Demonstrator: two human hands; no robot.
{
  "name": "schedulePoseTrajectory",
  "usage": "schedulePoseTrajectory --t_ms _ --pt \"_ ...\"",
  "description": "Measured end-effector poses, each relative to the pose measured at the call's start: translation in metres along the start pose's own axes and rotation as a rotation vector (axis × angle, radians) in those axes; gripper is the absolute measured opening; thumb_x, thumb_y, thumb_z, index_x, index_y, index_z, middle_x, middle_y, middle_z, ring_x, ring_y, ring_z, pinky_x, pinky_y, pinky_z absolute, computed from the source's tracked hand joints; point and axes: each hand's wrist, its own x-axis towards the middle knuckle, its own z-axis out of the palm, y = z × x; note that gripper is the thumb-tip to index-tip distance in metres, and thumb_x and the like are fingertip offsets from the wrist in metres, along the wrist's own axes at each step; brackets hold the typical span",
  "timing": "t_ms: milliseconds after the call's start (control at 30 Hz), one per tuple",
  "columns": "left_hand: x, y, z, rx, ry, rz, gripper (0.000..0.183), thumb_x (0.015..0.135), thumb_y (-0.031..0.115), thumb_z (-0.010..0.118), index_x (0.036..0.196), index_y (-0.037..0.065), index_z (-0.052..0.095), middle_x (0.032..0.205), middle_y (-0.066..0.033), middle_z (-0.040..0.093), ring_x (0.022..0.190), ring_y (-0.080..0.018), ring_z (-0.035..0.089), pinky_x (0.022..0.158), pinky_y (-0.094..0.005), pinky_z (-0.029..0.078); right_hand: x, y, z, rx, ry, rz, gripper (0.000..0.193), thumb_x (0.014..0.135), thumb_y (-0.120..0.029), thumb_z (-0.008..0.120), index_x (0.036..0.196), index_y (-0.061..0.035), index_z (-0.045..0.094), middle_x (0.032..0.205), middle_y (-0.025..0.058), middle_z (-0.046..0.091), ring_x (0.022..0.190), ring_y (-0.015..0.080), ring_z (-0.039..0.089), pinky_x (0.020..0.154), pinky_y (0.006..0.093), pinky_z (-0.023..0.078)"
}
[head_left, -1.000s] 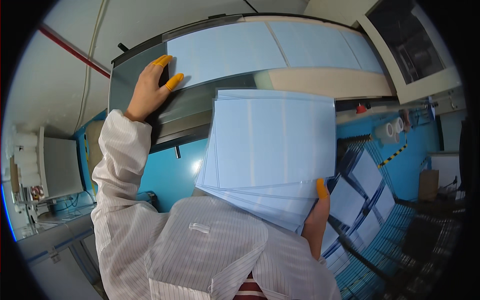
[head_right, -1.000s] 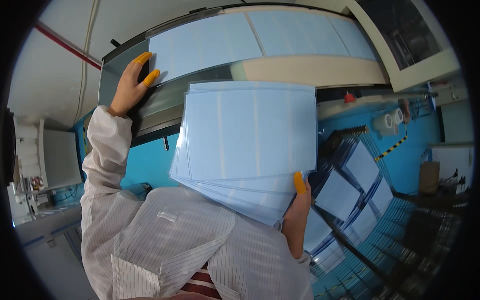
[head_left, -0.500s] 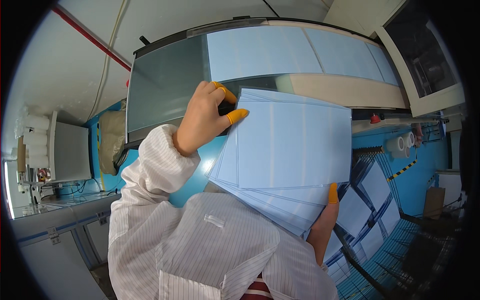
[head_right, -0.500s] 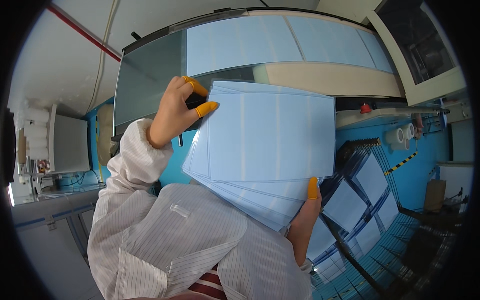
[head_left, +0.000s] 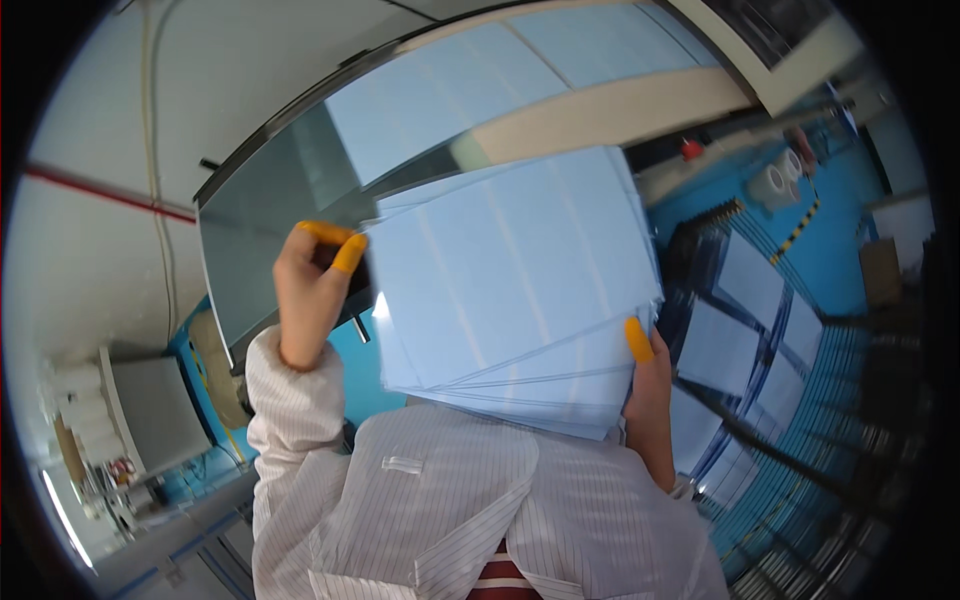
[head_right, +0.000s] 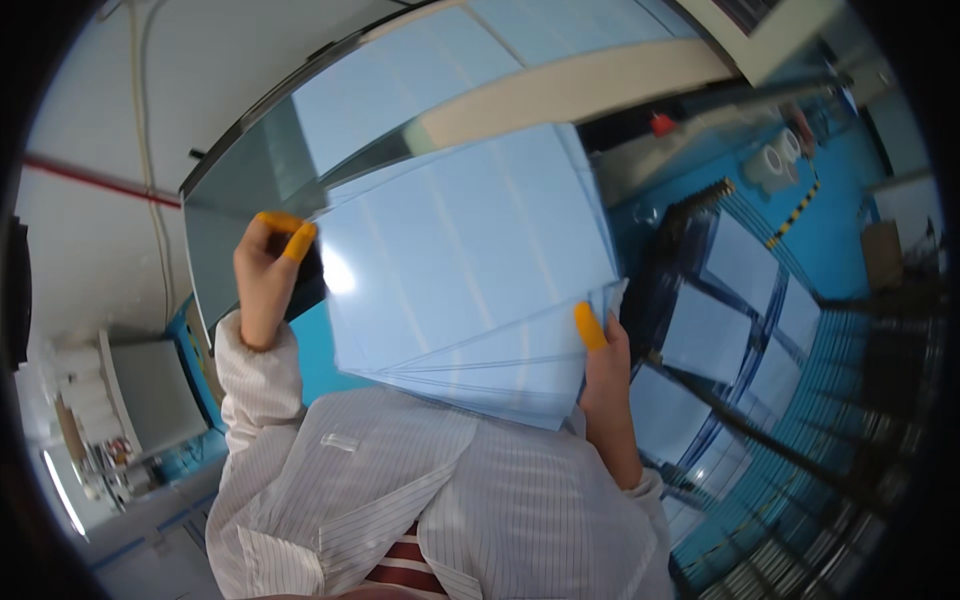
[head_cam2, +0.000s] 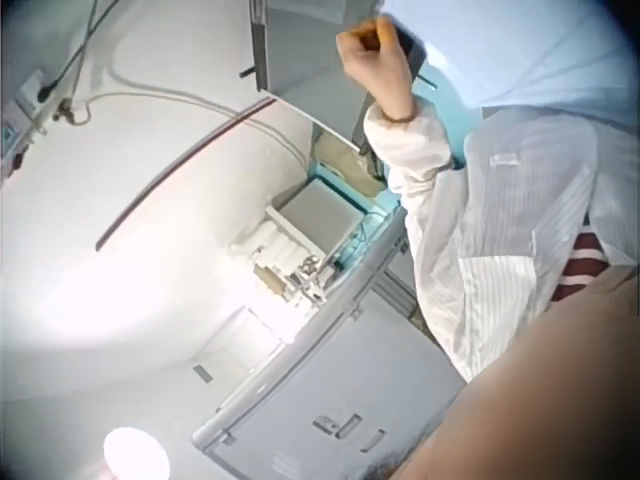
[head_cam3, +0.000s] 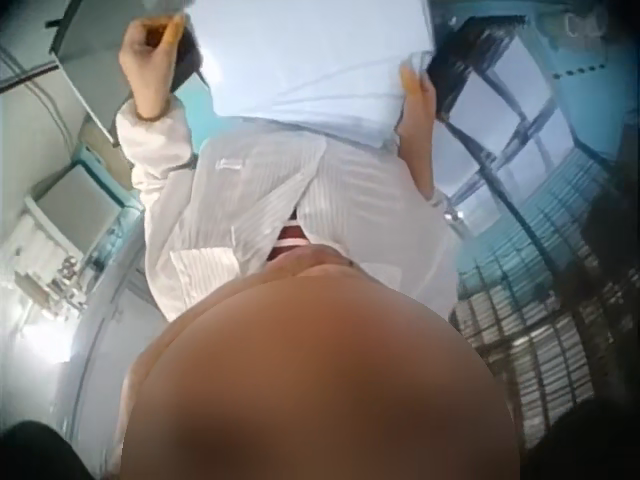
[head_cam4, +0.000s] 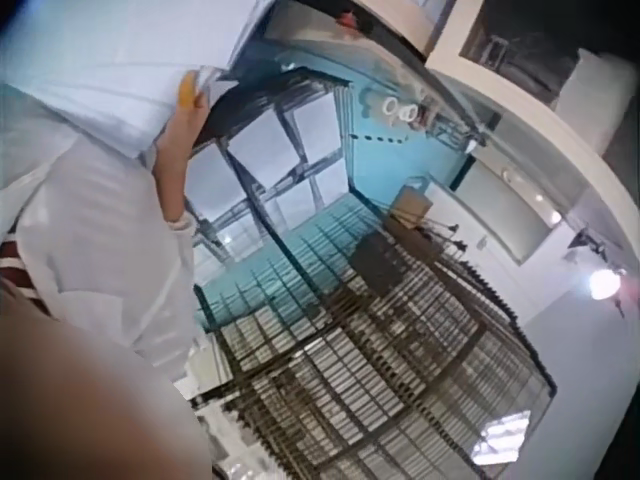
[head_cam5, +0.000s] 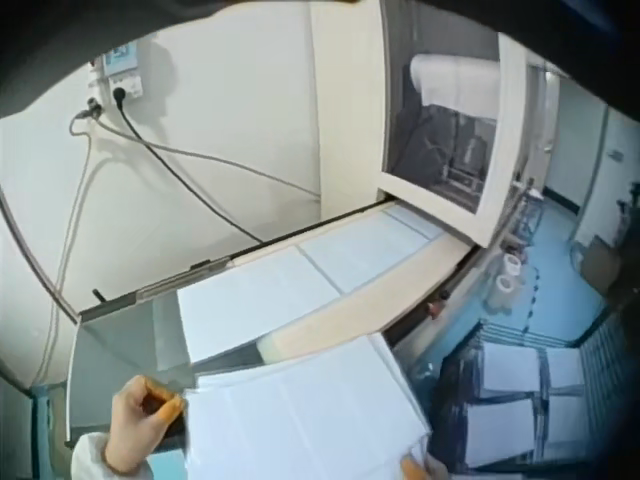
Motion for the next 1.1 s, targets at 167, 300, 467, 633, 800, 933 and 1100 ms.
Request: schedulePoseTrajectory --t_ms 167,300,467,633,800,933,1100 --pt "0.0 -0.004 -0.033 -0.64 0.087 -0.24 0.017 0.087 0.007 0.048 0.102 0.002 0.054 0.079 0.0008 0.052 0.065 -0.0039 0.048 0.056 -0.015 0.04 0.006 -0.001 -0.002 -0.001 -0.09 0.095 0.036 0.092 -0.019 0.047 0.121 0.0023 0.047 0.1 0.0087 0.057 0.093 0.0147 0.052 0.085 0.0237 0.043" --pt "0.033 -0.052 -0.1 -0.473 0.307 -0.149 0.034 0.084 0.0 0.028 0.11 -0.004 0.049 0.085 -0.0028 0.053 0.071 -0.0046 0.051 0.062 -0.0149 0.043 0.005 -0.005 -0.002 -0.014 -0.045 0.126 0.038 0.091 -0.022 0.049 0.121 0.0017 0.047 0.1 0.0077 0.057 0.093 0.0149 0.052 0.084 0.0218 0.042" --pt "0.062 -0.124 -0.19 -0.358 0.572 -0.344 0.02 0.087 0.012 0.044 0.097 -0.002 0.055 0.077 0.0005 0.049 0.064 -0.0066 0.045 0.059 -0.0204 0.04 -0.003 -0.011 0.007 -0.023 0.011 0.131 0.034 0.092 -0.02 0.047 0.117 0.0017 0.049 0.096 0.0077 0.057 0.09 0.0128 0.053 0.08 0.0224 0.044" --pt "0.082 -0.176 -0.218 -0.061 0.52 -0.31 0.017 0.083 0.01 0.05 0.092 0.002 0.062 0.062 0.0034 0.047 0.054 -0.0065 0.04 0.047 -0.0219 0.031 0.004 0.005 -0.011 -0.1 -0.065 -0.016 0.038 0.089 -0.025 0.051 0.115 0.0023 0.049 0.102 0.0079 0.056 0.091 0.0145 0.053 0.08 0.0242 0.043" --pt "0.112 -0.18 -0.196 0.023 0.625 -0.23 0.02 0.079 0.009 0.057 0.096 0.0 0.063 0.073 -0.0024 0.059 0.061 -0.0099 0.049 0.053 -0.0227 0.038 0.004 0.007 -0.002 -0.013 0.092 0.079 0.048 0.089 -0.026 0.051 0.127 0.0 0.037 0.113 0.0123 0.052 0.102 0.0217 0.053 0.086 0.0311 0.045" --pt "0.115 -0.132 -0.15 0.122 0.54 -0.153 0.031 0.084 0.009 0.055 0.112 -0.003 0.055 0.101 -0.0119 0.059 0.088 -0.0155 0.054 0.077 -0.0226 0.042 0.002 0.001 0.005 -0.047 0.144 0.079 0.049 0.089 -0.027 0.051 0.127 0.0009 0.037 0.112 0.0123 0.053 0.098 0.0228 0.055 0.084 0.0314 0.047" --pt "0.079 -0.1 -0.135 0.641 0.27 -0.004 0.064 0.078 0.035 0.065 0.121 -0.008 0.045 0.119 -0.0256 0.049 0.11 -0.0332 0.049 0.092 -0.0341 0.039 0.001 0.003 0.006 -0.037 0.126 0.033 0.048 0.088 -0.029 0.052 0.123 0.0033 0.042 0.106 0.012 0.055 0.094 0.0224 0.057 0.08 0.0315 0.049"
